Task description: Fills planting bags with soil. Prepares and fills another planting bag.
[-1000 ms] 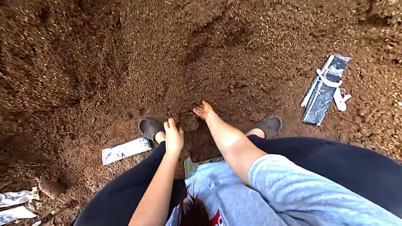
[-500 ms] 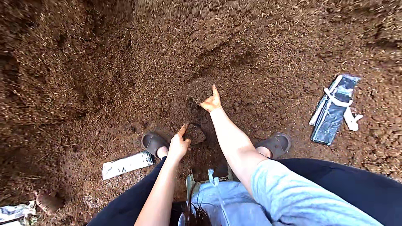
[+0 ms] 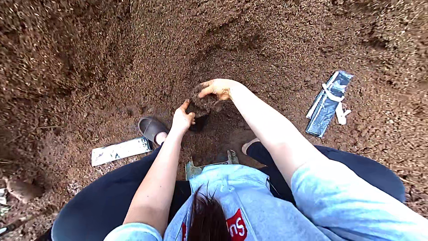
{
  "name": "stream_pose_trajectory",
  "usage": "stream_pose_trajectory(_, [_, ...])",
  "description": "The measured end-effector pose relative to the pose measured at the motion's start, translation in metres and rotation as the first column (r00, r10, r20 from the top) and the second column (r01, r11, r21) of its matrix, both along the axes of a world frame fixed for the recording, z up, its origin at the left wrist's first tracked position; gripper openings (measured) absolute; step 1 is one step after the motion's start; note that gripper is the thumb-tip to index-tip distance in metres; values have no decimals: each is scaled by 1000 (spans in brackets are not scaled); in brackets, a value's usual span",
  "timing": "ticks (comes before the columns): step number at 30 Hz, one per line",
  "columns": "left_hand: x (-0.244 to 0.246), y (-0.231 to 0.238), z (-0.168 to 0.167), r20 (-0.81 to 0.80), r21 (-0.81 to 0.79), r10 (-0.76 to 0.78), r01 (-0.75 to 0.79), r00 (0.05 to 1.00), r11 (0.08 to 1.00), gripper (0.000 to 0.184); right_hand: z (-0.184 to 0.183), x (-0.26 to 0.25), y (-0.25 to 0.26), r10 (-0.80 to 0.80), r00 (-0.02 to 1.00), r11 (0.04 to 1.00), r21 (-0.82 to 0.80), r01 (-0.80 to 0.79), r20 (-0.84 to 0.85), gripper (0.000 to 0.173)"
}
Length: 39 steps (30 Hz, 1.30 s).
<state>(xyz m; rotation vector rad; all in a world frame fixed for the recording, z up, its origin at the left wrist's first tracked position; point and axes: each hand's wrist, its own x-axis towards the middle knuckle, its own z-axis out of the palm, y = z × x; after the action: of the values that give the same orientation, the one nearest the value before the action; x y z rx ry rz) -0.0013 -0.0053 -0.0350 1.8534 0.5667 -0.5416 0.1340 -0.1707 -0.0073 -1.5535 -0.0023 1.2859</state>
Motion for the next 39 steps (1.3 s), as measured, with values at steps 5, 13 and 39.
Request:
stream_pose_trajectory(5, [-14,5,-2,64,-1,-56,57,996,998,69,35,-22,22,612,726,777,-412,-476,314,47])
stream_pose_trajectory(13, [-42,16,-17,50,55,-68,65,996,996,67,33,-64,29,742,512,669,-521,-531,432,52])
stream_pose_trajectory(39, [-45,27,-1,122,269,-28,-6,992,963,35,24,-86,30,690,520,717,-577,-391,504,43])
